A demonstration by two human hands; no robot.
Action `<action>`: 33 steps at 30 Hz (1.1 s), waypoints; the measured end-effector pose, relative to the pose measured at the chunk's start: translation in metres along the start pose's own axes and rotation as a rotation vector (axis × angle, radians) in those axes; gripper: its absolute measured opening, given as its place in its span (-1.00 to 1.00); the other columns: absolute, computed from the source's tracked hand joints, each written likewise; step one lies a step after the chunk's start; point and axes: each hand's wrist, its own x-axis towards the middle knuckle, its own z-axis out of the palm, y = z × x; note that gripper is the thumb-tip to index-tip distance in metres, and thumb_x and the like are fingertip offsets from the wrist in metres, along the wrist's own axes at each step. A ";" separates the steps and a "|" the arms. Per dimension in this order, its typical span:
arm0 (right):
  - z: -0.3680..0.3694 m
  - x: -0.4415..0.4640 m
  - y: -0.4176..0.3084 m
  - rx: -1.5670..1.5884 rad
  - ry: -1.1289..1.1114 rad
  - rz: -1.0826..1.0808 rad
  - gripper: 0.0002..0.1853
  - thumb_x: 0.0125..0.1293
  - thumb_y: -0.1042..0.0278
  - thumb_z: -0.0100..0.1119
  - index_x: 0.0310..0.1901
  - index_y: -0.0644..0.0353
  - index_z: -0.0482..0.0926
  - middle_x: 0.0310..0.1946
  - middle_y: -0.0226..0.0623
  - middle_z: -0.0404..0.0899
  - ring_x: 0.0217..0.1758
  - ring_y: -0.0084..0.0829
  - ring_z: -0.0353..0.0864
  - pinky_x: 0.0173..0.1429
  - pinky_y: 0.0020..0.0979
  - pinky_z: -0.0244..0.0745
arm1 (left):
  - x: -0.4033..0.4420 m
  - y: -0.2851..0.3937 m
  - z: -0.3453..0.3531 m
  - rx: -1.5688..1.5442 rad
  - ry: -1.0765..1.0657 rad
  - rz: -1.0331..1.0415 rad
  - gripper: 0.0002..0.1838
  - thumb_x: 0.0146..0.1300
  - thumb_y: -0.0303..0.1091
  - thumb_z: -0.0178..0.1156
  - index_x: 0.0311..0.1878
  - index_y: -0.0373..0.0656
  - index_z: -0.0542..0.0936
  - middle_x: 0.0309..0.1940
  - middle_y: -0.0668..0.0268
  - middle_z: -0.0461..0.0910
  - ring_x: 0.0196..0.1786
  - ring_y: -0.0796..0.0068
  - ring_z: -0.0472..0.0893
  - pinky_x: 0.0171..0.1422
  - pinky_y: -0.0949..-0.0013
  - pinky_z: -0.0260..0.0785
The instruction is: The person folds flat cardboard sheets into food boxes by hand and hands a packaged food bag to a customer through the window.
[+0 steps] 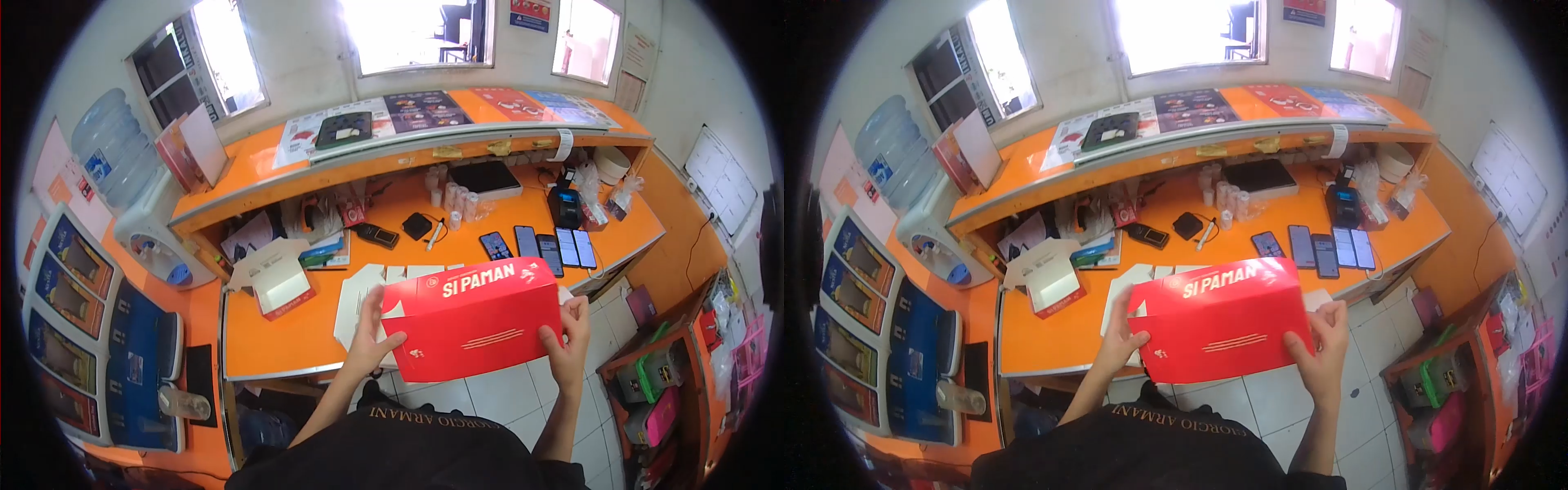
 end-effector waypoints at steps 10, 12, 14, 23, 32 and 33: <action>0.084 -0.038 0.002 -0.146 -0.221 -0.237 -0.61 0.10 0.31 0.26 -0.03 0.27 0.49 0.04 -0.12 0.41 0.10 -0.14 0.42 0.14 -0.25 0.34 | -0.006 0.012 0.028 -0.562 -0.120 -0.831 -0.57 0.28 -0.23 0.11 0.15 -0.18 0.33 -0.02 0.28 0.51 0.00 0.50 0.56 0.01 0.44 0.48; 0.095 -0.042 -0.017 -0.009 -0.321 -0.354 -0.57 0.06 0.29 0.30 -0.02 0.22 0.50 0.06 -0.18 0.43 0.13 -0.16 0.42 0.17 -0.24 0.31 | -0.002 0.013 0.026 -0.603 -0.129 -0.884 -0.59 0.29 -0.22 0.10 0.13 -0.17 0.34 -0.03 0.26 0.52 -0.03 0.49 0.57 0.02 0.44 0.48; 0.105 -0.052 -0.023 -0.130 -0.224 -0.718 -0.51 0.03 0.21 0.32 0.04 0.09 0.50 0.06 -0.34 0.47 0.15 -0.28 0.43 0.22 -0.20 0.23 | 0.001 0.014 0.023 -0.602 -0.145 -0.929 -0.62 0.30 -0.23 0.08 0.12 -0.16 0.35 -0.05 0.26 0.53 -0.05 0.50 0.58 0.00 0.42 0.49; 0.111 -0.033 -0.032 0.287 0.055 -0.350 -0.43 -0.09 0.28 0.40 0.02 0.24 0.48 -0.04 -0.16 0.47 0.01 -0.11 0.46 0.16 -0.19 0.25 | -0.003 0.006 0.035 -0.483 -0.113 -0.467 -0.70 0.35 -0.28 0.04 0.04 -0.26 0.44 -0.09 0.26 0.54 -0.08 0.52 0.57 0.00 0.39 0.48; 0.114 -0.026 -0.039 -0.128 0.090 -0.454 -0.51 -0.08 0.37 0.33 0.00 0.21 0.57 -0.13 -0.27 0.43 -0.10 -0.25 0.35 0.00 -0.30 0.27 | -0.002 0.006 0.031 -0.332 -0.069 -0.233 -0.60 0.44 -0.16 -0.19 0.21 -0.19 0.23 0.10 0.18 0.40 0.10 0.36 0.49 0.10 0.29 0.42; 0.115 -0.027 -0.040 -0.128 0.088 -0.454 -0.51 -0.08 0.37 0.33 0.00 0.21 0.57 -0.13 -0.27 0.43 -0.10 -0.25 0.35 0.00 -0.30 0.27 | 0.001 0.013 0.032 -0.407 -0.043 -0.253 -0.59 0.44 -0.13 -0.20 0.21 -0.19 0.23 0.10 0.18 0.40 0.11 0.36 0.48 0.12 0.28 0.40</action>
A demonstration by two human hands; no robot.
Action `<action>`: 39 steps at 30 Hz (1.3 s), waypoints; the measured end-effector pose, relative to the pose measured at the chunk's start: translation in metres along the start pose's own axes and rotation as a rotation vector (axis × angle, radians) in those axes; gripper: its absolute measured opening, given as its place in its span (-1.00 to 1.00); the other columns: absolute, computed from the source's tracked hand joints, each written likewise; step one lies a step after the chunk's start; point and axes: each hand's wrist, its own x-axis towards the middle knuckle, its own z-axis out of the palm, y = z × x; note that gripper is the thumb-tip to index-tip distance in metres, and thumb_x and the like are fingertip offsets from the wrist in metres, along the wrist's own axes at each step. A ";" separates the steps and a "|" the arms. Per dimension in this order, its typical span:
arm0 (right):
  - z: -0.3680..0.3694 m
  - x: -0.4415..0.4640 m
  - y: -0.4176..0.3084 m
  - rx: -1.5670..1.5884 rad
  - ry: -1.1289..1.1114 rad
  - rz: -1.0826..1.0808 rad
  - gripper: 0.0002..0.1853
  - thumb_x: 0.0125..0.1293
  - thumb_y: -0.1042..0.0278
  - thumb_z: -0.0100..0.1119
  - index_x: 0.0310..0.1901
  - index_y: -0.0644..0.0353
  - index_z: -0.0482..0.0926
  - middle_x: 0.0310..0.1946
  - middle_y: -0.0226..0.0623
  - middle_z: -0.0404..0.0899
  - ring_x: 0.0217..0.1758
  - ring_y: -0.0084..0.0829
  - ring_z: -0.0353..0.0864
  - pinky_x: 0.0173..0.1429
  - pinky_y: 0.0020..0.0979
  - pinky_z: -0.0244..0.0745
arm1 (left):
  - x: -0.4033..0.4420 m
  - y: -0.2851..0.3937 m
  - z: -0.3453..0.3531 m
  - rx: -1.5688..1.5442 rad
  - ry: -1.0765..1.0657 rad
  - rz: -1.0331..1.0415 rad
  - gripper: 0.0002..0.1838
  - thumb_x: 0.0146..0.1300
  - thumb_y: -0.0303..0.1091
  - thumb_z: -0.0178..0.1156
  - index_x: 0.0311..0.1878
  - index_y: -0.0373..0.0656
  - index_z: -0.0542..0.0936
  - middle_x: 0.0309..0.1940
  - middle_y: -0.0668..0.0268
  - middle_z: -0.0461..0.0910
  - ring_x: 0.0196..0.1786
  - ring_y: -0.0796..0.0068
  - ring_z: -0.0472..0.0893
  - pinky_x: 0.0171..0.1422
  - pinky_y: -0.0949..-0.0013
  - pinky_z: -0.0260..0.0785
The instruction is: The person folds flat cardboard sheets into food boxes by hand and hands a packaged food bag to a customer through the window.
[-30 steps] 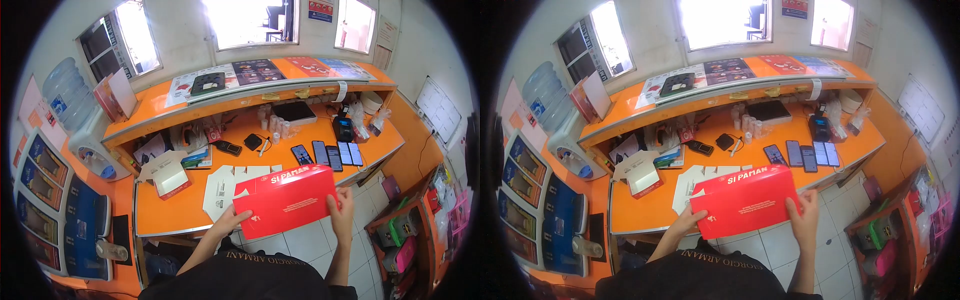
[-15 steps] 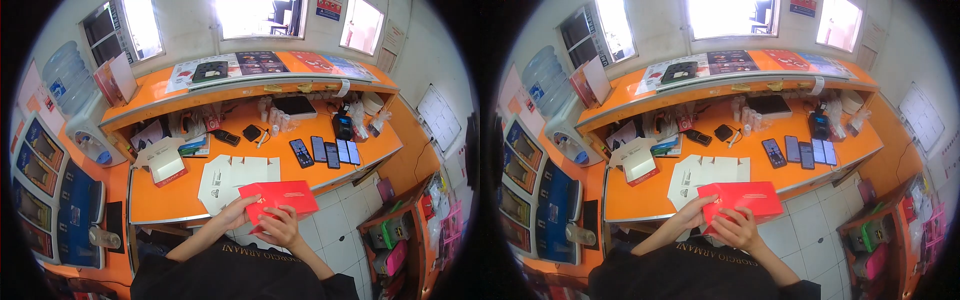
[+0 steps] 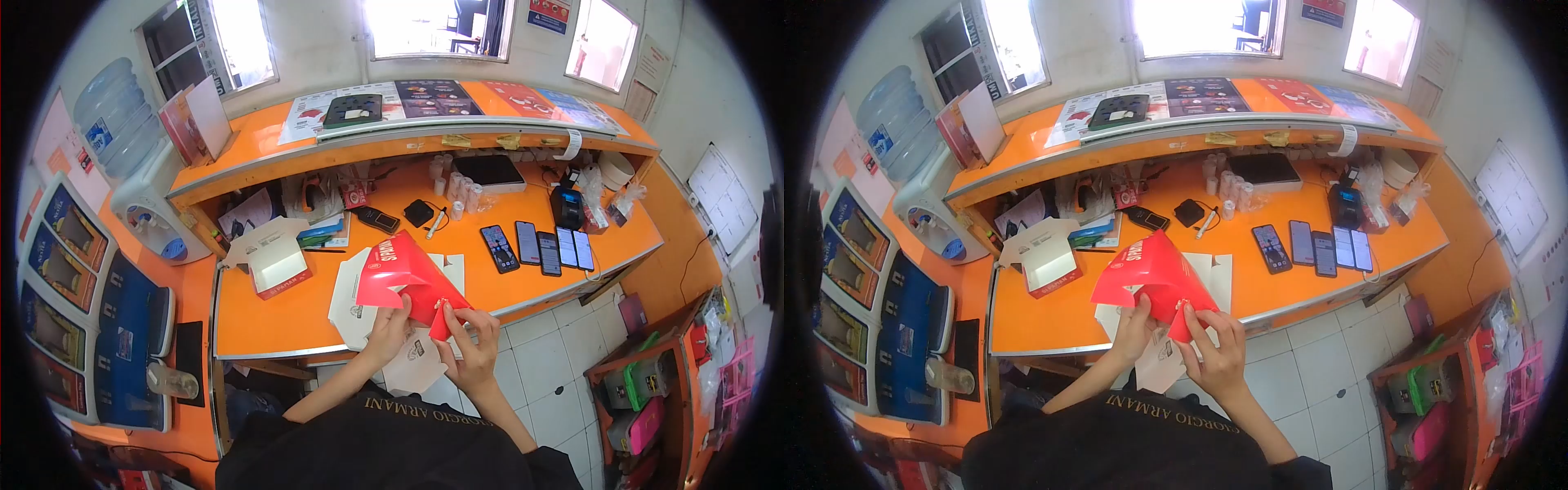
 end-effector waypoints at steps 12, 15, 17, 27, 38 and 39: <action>0.000 -0.002 -0.004 0.059 -0.082 -0.158 -0.64 -0.07 0.30 0.33 -0.15 0.08 0.60 -0.07 -0.46 0.51 -0.06 -0.41 0.44 -0.05 -0.30 0.30 | 0.003 0.019 -0.010 -0.101 0.079 -0.036 -0.42 0.42 0.07 -0.33 0.12 -0.31 0.32 -0.03 0.15 0.52 -0.04 0.36 0.59 -0.07 0.29 0.54; 0.003 -0.005 0.001 0.092 -0.047 -0.183 -0.69 -0.08 0.29 0.34 -0.22 0.09 0.60 -0.07 -0.46 0.51 -0.06 -0.40 0.45 -0.04 -0.29 0.28 | -0.002 0.024 -0.007 -0.061 0.068 -0.036 -0.40 0.42 0.07 -0.33 0.12 -0.34 0.31 -0.02 0.12 0.51 -0.04 0.34 0.59 -0.06 0.30 0.54; 0.002 0.000 0.002 0.062 -0.044 -0.170 -0.70 -0.08 0.30 0.35 -0.24 0.10 0.60 -0.07 -0.45 0.51 -0.05 -0.39 0.44 -0.04 -0.28 0.28 | -0.004 0.022 -0.009 -0.031 0.044 -0.031 -0.38 0.42 0.08 -0.35 0.11 -0.37 0.31 -0.02 0.11 0.51 -0.01 0.32 0.58 -0.01 0.27 0.53; 0.017 0.016 0.002 -0.050 0.064 -0.077 -0.75 -0.03 0.31 0.32 -0.26 0.15 0.61 0.03 -0.36 0.47 0.05 -0.27 0.39 0.02 -0.24 0.28 | -0.017 0.006 0.006 0.023 -0.046 0.106 -0.63 0.39 -0.27 -0.07 0.16 -0.28 0.28 0.05 0.18 0.44 0.12 0.38 0.46 0.22 0.26 0.33; -0.004 0.016 0.022 0.412 -0.523 0.064 -0.61 0.14 0.33 0.20 0.03 0.16 0.44 -0.02 -0.15 0.47 0.11 -0.21 0.43 0.29 -0.08 0.17 | -0.008 0.043 -0.049 1.010 -0.762 -0.153 -0.72 0.24 -0.48 0.00 0.03 -0.30 0.40 -0.13 -0.03 0.50 -0.08 -0.04 0.49 -0.01 0.20 0.34; -0.006 0.016 0.024 0.419 -0.527 0.066 -0.61 0.14 0.33 0.20 0.03 0.16 0.44 -0.02 -0.15 0.47 0.11 -0.21 0.43 0.29 -0.08 0.17 | -0.010 0.041 -0.053 1.056 -0.817 -0.233 -0.71 0.25 -0.48 0.00 0.04 -0.28 0.40 -0.13 -0.02 0.51 -0.07 -0.02 0.50 -0.01 0.20 0.35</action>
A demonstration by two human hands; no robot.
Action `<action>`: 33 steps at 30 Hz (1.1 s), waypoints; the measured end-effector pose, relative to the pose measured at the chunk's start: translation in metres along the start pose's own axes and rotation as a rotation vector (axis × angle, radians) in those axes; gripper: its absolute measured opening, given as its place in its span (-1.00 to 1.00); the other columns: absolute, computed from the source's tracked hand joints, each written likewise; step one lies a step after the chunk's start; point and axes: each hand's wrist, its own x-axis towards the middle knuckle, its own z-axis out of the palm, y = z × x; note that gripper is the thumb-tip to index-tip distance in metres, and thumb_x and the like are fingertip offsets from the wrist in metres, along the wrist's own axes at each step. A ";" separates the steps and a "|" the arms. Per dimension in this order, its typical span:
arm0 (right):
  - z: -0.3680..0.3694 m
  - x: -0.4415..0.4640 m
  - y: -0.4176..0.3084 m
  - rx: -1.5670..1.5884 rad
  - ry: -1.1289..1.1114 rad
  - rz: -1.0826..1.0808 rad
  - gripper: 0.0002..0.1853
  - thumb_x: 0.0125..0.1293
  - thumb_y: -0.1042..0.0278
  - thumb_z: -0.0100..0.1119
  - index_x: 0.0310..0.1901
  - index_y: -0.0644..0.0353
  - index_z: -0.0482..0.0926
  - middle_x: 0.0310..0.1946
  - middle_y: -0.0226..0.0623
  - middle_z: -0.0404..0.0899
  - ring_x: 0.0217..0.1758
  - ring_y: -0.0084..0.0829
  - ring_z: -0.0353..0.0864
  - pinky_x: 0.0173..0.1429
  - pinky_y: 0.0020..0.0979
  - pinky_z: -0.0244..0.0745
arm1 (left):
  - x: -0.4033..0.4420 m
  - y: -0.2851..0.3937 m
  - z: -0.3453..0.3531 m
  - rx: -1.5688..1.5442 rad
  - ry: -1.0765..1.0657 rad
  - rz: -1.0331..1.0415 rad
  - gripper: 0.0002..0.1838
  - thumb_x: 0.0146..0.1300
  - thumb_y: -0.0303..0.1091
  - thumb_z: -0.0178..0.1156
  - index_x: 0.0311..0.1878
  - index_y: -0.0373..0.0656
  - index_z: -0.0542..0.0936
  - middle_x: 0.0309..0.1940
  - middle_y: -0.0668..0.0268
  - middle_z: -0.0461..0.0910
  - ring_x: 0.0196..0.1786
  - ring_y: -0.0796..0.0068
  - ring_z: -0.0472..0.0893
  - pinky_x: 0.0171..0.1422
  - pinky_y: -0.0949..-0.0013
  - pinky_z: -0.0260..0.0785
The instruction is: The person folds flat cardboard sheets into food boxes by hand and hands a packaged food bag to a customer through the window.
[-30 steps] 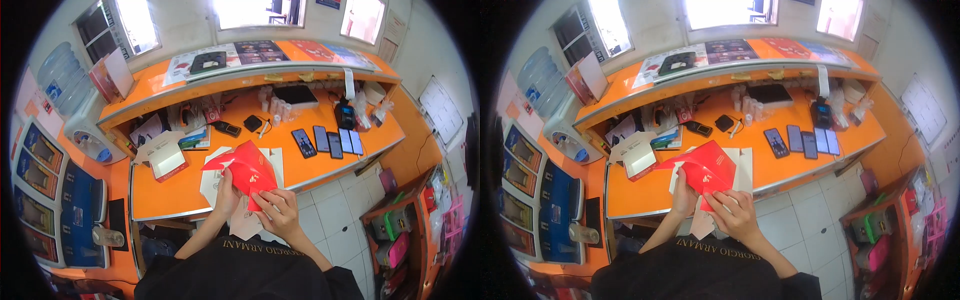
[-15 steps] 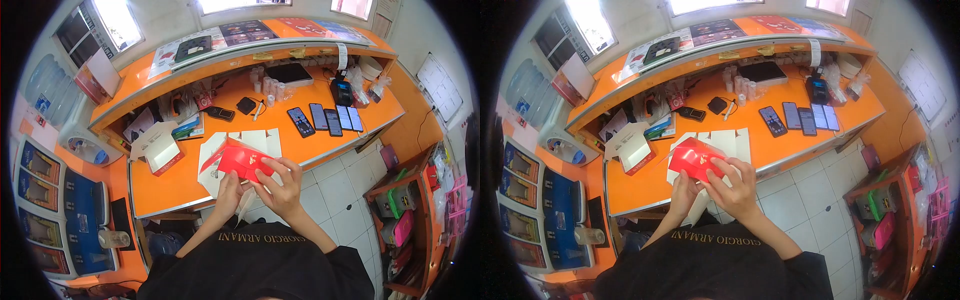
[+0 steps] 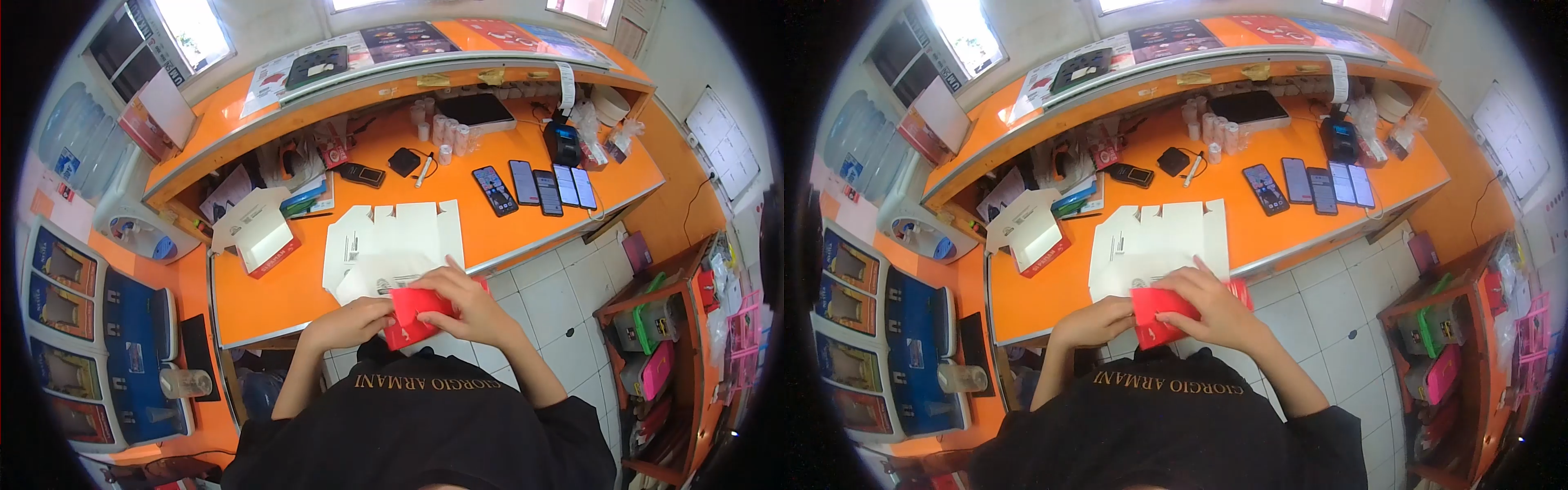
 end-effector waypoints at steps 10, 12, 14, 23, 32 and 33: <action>0.011 0.002 -0.006 0.880 0.191 0.466 -0.93 0.05 0.60 0.28 -0.41 0.34 0.57 -0.40 -0.35 0.55 -0.31 -0.64 0.50 -0.28 -0.57 0.42 | -0.001 0.006 -0.026 -0.076 0.058 -0.185 -0.77 0.16 -0.42 0.09 -0.12 -0.27 0.50 -0.34 -0.01 0.58 -0.22 0.06 0.59 -0.09 0.23 0.40; 0.017 0.007 -0.004 0.706 0.121 0.400 -0.86 0.04 0.52 0.32 -0.36 0.33 0.58 -0.39 -0.31 0.50 -0.32 -0.58 0.49 -0.28 -0.51 0.43 | -0.004 0.012 -0.032 0.132 0.046 -0.149 -0.77 0.18 -0.39 0.11 -0.10 -0.23 0.51 -0.37 0.04 0.59 -0.24 0.04 0.58 -0.14 0.19 0.38; 0.024 0.015 -0.014 0.188 0.007 0.235 -0.80 0.00 0.45 0.35 -0.32 0.30 0.58 -0.41 -0.27 0.41 -0.33 -0.44 0.46 -0.26 -0.43 0.43 | -0.005 0.023 -0.037 0.158 0.038 -0.180 -0.79 0.16 -0.41 0.11 -0.14 -0.23 0.52 -0.39 0.02 0.58 -0.24 0.02 0.57 -0.15 0.18 0.38; 0.053 0.029 -0.010 -0.051 0.227 0.016 -0.86 -0.02 0.48 0.31 -0.38 0.22 0.57 -0.43 -0.30 0.30 -0.33 -0.32 0.33 -0.33 -0.37 0.32 | -0.017 0.006 -0.044 0.179 0.109 -0.188 -0.83 0.08 -0.46 0.12 -0.23 -0.24 0.54 -0.43 0.03 0.57 -0.27 0.03 0.56 -0.15 0.17 0.38; 0.096 0.069 -0.003 0.011 0.067 -0.124 -0.88 -0.04 0.53 0.26 -0.42 0.20 0.52 -0.40 -0.30 0.41 -0.33 -0.28 0.40 -0.28 -0.34 0.33 | -0.034 -0.001 -0.055 0.402 0.364 -0.129 -0.78 0.05 -0.51 0.10 -0.18 -0.20 0.54 -0.34 0.10 0.56 -0.19 0.17 0.56 -0.13 0.19 0.40; 0.094 0.073 -0.004 -0.133 0.079 -0.081 -0.86 -0.06 0.55 0.27 -0.43 0.20 0.52 -0.45 -0.32 0.45 -0.37 -0.30 0.44 -0.30 -0.35 0.34 | -0.034 -0.004 -0.054 0.361 0.565 0.045 -0.72 0.05 -0.53 0.09 -0.12 -0.18 0.54 -0.26 0.14 0.56 -0.12 0.23 0.55 -0.10 0.21 0.42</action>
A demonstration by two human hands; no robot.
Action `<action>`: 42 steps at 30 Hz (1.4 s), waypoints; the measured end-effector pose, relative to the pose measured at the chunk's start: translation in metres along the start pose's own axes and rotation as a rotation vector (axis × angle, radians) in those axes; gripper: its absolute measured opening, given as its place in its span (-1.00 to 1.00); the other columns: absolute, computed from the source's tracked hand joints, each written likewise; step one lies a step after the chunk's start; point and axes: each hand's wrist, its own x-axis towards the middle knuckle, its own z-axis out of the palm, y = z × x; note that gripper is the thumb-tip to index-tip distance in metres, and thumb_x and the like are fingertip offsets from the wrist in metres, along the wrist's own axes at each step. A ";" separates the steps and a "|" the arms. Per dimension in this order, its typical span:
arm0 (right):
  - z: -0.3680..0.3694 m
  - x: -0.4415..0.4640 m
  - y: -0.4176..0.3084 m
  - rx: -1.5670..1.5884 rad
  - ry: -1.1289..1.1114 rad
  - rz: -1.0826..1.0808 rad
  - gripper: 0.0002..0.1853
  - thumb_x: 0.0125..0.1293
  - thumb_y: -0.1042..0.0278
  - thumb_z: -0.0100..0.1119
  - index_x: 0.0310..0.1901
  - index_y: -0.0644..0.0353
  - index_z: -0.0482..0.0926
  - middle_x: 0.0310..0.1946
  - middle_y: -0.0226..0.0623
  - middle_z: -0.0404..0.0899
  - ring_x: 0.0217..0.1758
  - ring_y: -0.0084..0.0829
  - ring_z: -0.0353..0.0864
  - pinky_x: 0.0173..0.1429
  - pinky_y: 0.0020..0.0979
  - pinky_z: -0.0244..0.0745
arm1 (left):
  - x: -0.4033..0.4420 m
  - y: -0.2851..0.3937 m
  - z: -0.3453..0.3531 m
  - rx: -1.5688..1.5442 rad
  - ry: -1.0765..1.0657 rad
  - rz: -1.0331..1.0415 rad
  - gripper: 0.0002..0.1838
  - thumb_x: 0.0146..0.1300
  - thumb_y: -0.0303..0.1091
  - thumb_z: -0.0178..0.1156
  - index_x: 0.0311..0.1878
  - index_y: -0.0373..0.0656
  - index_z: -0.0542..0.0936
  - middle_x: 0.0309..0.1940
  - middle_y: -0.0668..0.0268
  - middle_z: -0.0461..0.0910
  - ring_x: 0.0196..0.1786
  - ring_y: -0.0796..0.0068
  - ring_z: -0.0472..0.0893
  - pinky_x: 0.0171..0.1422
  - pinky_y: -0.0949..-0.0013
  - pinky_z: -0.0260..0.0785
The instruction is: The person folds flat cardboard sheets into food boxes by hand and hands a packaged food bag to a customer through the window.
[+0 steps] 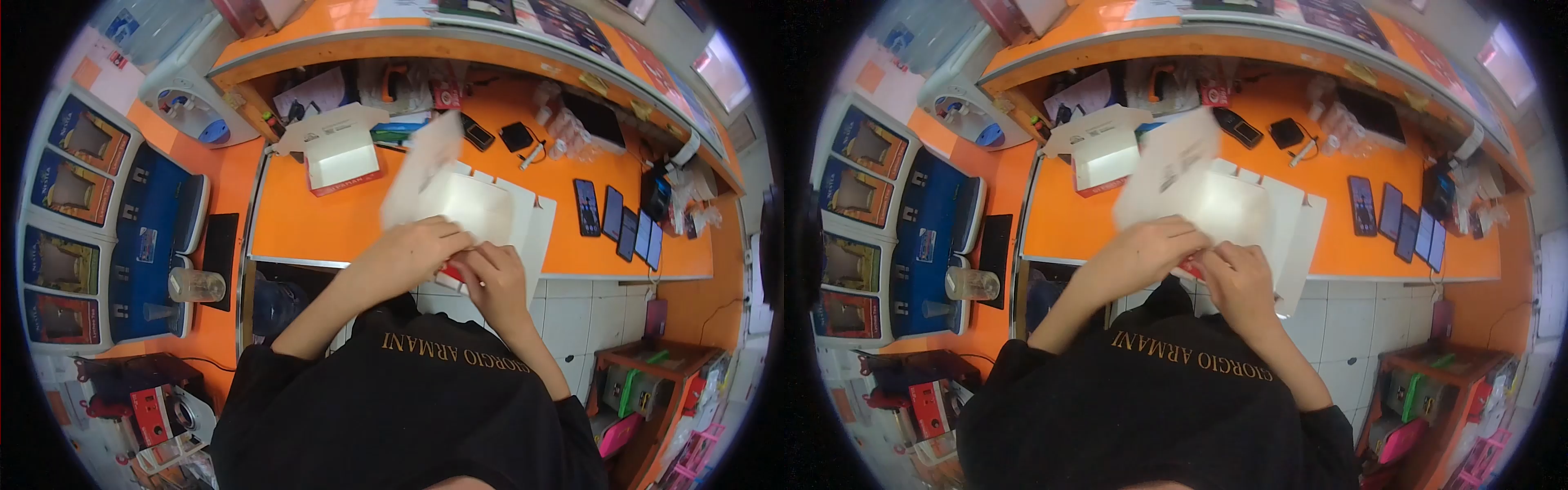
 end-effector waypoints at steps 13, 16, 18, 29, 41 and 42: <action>0.070 0.081 -0.021 0.319 -0.029 -0.228 -0.55 -0.05 0.44 0.37 -0.06 0.26 0.48 -0.15 -0.10 0.56 -0.08 -0.11 0.57 0.02 -0.22 0.44 | -0.053 -0.089 -0.006 -0.206 0.473 -0.308 0.19 -0.25 -0.21 0.47 0.38 -0.29 -0.11 0.32 -0.06 -0.06 0.37 -0.10 0.06 0.38 0.07 0.06; 0.073 0.097 -0.010 0.082 0.077 -0.072 -0.14 -0.09 0.13 0.42 0.24 0.27 0.22 0.27 0.00 0.16 0.35 -0.07 0.16 0.35 -0.11 0.07 | -0.085 -0.138 -0.021 -0.373 0.614 -0.355 0.21 -0.19 -0.05 0.46 0.40 -0.27 -0.13 0.33 -0.01 -0.03 0.40 0.04 0.01 0.43 0.13 -0.08; 0.085 0.110 0.000 0.130 0.088 0.006 -0.03 -0.09 0.15 0.43 0.32 0.27 0.10 0.35 -0.01 0.02 0.40 -0.14 0.07 0.38 -0.13 0.03 | -0.101 -0.160 -0.030 -0.546 0.669 -0.366 0.21 -0.17 -0.03 0.44 0.41 -0.26 -0.14 0.36 0.00 -0.07 0.43 0.07 -0.03 0.45 0.14 -0.13; 0.180 0.150 0.036 0.865 -0.155 0.511 -0.23 0.35 0.12 -0.05 0.41 0.18 -0.23 0.44 -0.17 -0.22 0.47 -0.31 -0.13 0.36 -0.41 0.00 | -0.117 -0.250 -0.017 -0.627 0.476 -0.441 -0.03 0.17 -0.32 0.19 0.42 -0.19 -0.31 0.45 0.05 -0.32 0.49 0.23 -0.22 0.48 0.20 -0.26; 0.244 0.180 0.097 0.966 -0.135 0.645 -0.37 0.27 0.26 0.05 0.36 0.07 0.10 0.35 -0.28 0.04 0.33 -0.36 0.17 0.36 -0.39 0.08 | -0.141 -0.321 -0.007 -0.396 0.636 -0.739 -0.51 0.20 -0.20 0.16 0.18 -0.16 0.40 0.20 0.06 0.13 0.30 0.05 0.16 0.36 0.15 0.07; 0.252 0.182 0.100 0.886 -0.157 0.578 -0.37 0.27 0.30 0.06 0.36 0.06 0.11 0.35 -0.25 0.04 0.35 -0.36 0.14 0.37 -0.39 0.06 | -0.140 -0.322 -0.006 -0.400 0.635 -0.741 -0.51 0.20 -0.20 0.16 0.18 -0.16 0.40 0.20 0.06 0.13 0.30 0.05 0.16 0.36 0.15 0.07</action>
